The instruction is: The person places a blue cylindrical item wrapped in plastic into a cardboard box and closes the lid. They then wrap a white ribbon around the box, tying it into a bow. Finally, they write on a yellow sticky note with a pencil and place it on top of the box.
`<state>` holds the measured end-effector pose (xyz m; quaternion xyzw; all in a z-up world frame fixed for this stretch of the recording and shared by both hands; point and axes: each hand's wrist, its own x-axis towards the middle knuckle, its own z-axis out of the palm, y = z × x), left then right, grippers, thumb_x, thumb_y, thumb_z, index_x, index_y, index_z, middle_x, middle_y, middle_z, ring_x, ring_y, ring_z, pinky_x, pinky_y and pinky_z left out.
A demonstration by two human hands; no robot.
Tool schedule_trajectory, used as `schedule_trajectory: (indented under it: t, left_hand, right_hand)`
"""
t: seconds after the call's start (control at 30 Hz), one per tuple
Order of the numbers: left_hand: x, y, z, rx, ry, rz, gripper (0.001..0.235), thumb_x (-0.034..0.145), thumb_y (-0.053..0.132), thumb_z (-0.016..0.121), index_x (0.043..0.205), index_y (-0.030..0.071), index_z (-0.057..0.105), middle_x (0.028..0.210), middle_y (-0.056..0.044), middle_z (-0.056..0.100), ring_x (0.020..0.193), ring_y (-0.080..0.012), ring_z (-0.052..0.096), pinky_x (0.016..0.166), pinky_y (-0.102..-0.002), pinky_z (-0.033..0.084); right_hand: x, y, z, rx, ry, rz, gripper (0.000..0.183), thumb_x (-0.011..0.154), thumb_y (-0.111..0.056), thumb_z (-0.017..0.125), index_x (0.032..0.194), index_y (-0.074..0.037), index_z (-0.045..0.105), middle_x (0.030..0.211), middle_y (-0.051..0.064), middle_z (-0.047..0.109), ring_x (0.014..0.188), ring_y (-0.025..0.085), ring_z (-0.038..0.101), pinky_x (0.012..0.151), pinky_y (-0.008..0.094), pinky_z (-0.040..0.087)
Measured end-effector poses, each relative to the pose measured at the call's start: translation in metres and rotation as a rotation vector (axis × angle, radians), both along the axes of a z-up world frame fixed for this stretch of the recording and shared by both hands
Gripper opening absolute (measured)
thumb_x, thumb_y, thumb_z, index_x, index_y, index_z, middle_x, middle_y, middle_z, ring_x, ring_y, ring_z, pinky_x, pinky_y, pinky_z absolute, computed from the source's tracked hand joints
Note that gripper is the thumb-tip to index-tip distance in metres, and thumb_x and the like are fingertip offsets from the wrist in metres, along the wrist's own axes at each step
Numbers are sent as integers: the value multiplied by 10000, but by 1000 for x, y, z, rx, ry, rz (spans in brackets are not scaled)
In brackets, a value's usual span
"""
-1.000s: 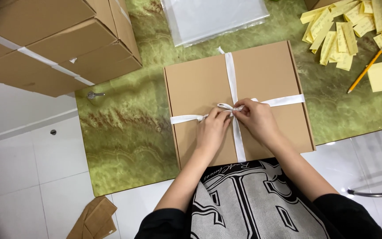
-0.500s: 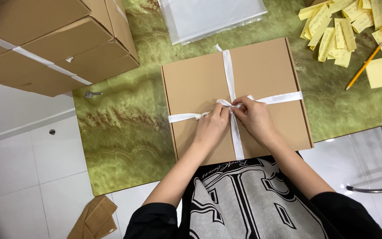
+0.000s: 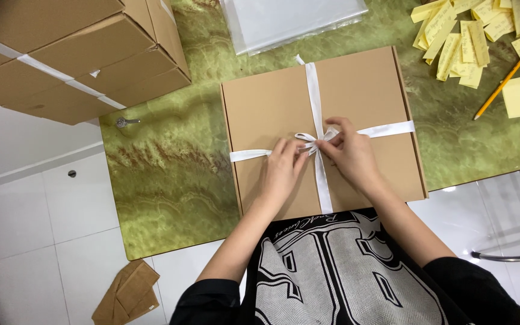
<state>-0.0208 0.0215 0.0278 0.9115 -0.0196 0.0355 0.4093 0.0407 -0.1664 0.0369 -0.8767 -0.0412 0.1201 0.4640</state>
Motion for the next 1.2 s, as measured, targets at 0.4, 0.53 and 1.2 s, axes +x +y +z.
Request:
schedule_trajectory:
  t: [0.4, 0.53, 1.2]
  left_hand:
    - [14, -33, 5, -604, 138, 332, 536, 933, -66, 666, 1446, -24, 518, 1301, -266, 521, 1032, -473, 722, 591, -405, 712]
    - [13, -35, -3, -631, 220, 344, 591, 933, -60, 644, 1500, 9, 490, 1246, -220, 654, 997, -380, 759, 620, -363, 720]
    - [21, -31, -45, -243, 77, 337, 76, 974, 79, 685, 950, 35, 628, 911, -187, 602, 938, -445, 669, 826, -512, 546]
  right_hand:
    - [-2, 6, 19, 534, 395, -301, 566, 1034, -116, 693, 1459, 153, 434, 797, 227, 706, 651, 296, 769, 577, 400, 689]
    - [-7, 13, 34, 485, 422, -330, 447, 1042, -122, 666, 1345, 157, 491, 828, 252, 739, 697, 324, 795, 648, 444, 710]
    - [-5, 12, -7, 508, 370, -365, 187, 1178, -176, 233, 1314, -49, 221, 833, 330, 723, 734, 438, 778, 710, 499, 693]
